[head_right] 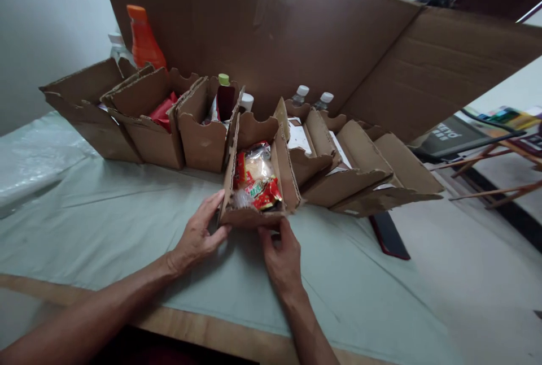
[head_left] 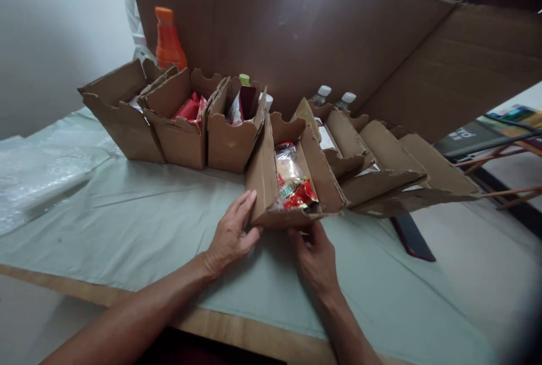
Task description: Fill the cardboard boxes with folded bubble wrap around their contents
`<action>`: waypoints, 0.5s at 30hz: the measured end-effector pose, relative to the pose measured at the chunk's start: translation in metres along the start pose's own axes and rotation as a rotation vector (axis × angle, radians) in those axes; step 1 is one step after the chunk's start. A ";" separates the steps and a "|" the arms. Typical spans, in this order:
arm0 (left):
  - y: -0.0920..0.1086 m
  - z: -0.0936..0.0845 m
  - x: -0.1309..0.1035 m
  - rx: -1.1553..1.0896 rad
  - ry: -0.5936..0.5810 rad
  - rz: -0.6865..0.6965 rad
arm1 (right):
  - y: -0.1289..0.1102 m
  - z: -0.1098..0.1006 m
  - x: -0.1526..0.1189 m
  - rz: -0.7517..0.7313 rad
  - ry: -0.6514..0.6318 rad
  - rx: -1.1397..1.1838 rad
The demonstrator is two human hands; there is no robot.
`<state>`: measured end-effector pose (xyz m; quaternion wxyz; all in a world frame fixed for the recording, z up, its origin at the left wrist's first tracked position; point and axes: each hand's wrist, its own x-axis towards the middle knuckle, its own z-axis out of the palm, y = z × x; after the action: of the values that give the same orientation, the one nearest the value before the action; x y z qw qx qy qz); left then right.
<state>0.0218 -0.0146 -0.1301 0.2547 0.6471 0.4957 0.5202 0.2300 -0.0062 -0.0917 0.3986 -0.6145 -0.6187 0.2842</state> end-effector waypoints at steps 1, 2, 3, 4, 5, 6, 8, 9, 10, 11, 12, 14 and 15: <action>-0.002 -0.004 0.005 0.028 0.035 -0.060 | -0.001 0.002 0.012 -0.002 -0.009 0.005; -0.004 -0.007 0.010 0.050 0.070 -0.129 | -0.001 0.004 0.023 0.001 -0.016 0.007; -0.006 -0.011 0.014 0.051 0.097 -0.203 | 0.000 0.006 0.032 0.007 -0.026 0.012; -0.008 -0.014 0.017 0.022 0.113 -0.270 | 0.001 0.009 0.039 0.011 -0.039 0.019; -0.009 -0.016 0.020 -0.037 0.120 -0.323 | 0.002 0.012 0.043 0.013 -0.056 0.029; -0.011 -0.018 0.022 -0.119 0.117 -0.354 | 0.002 0.016 0.044 0.010 -0.082 0.042; -0.014 -0.018 0.023 -0.312 0.074 -0.353 | -0.002 0.025 0.039 -0.014 -0.162 0.068; -0.015 -0.017 0.023 -0.405 0.034 -0.332 | -0.006 0.030 0.035 -0.036 -0.212 0.080; -0.016 -0.016 0.022 -0.487 -0.010 -0.313 | -0.010 0.036 0.031 -0.065 -0.266 0.090; -0.016 -0.014 0.022 -0.551 -0.054 -0.303 | -0.014 0.042 0.029 -0.094 -0.316 0.098; -0.016 -0.012 0.022 -0.597 -0.088 -0.304 | -0.018 0.048 0.030 -0.122 -0.356 0.104; -0.018 -0.011 0.022 -0.632 -0.110 -0.325 | -0.022 0.059 0.036 -0.159 -0.403 0.109; -0.018 -0.011 0.022 -0.632 -0.107 -0.334 | -0.023 0.063 0.042 -0.164 -0.411 0.105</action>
<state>0.0039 0.0103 -0.1326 0.5491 0.4728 0.3954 0.5645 0.1676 0.0423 -0.0989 0.3172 -0.4697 -0.7190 0.4021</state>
